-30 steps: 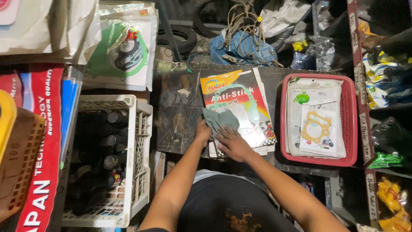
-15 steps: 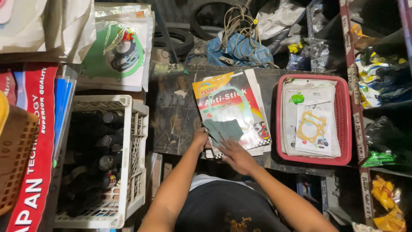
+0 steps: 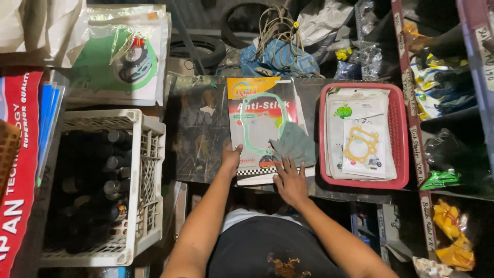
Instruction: The person wipes a white rectangular surface with a cloth, then places a packaged Anti-Stick mat on top of it. They continue to wipe the surface and the package repeatedly with the cloth in a cluttered workspace.
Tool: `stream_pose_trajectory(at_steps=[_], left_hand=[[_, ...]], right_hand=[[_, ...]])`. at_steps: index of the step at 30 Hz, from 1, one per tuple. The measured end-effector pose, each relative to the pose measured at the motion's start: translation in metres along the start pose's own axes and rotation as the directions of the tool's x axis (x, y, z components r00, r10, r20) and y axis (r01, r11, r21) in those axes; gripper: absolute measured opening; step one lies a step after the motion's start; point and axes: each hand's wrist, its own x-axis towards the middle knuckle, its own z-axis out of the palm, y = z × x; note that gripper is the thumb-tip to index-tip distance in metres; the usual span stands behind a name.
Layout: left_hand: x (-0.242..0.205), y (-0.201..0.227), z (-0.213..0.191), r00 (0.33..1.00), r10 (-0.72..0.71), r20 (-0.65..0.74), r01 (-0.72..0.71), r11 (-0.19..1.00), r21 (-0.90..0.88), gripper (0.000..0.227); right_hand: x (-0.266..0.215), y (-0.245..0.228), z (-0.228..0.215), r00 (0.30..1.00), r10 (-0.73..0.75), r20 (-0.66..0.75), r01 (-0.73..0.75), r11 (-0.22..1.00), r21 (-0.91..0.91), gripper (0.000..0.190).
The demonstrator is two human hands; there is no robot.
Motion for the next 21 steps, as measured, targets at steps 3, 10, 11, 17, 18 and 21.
stream_pose_trajectory(at_steps=[3,10,11,17,18,21], left_hand=[[0.028,-0.010,-0.006,0.997,0.073,0.041,-0.070,0.996,-0.056,0.046],[0.058,0.005,-0.049,0.976,0.213,0.038,-0.209,0.974,-0.089,0.033],[0.073,0.004,-0.060,0.975,0.222,0.016,-0.219,0.969,-0.116,0.032],[0.038,0.059,-0.076,0.968,0.246,0.053,-0.219,0.927,-0.304,0.028],[0.033,0.065,-0.076,0.965,0.251,0.080,-0.216,0.926,-0.311,0.027],[0.022,0.073,-0.070,0.958,0.255,0.130,-0.236,0.961,-0.146,0.030]], right_hand=[[0.006,0.015,-0.006,0.995,-0.077,-0.062,0.083,0.991,0.105,0.053],[0.025,0.042,-0.007,0.989,0.119,-0.083,-0.091,0.954,0.286,0.052],[0.028,0.045,-0.004,0.987,0.138,-0.081,-0.108,0.948,0.299,0.051],[0.043,0.032,-0.010,0.920,0.352,-0.174,-0.168,0.753,0.636,0.043],[0.043,0.027,-0.016,0.884,0.439,-0.163,-0.157,0.605,0.781,0.044],[0.058,0.032,-0.027,0.873,0.485,-0.058,-0.172,0.417,0.893,0.063]])
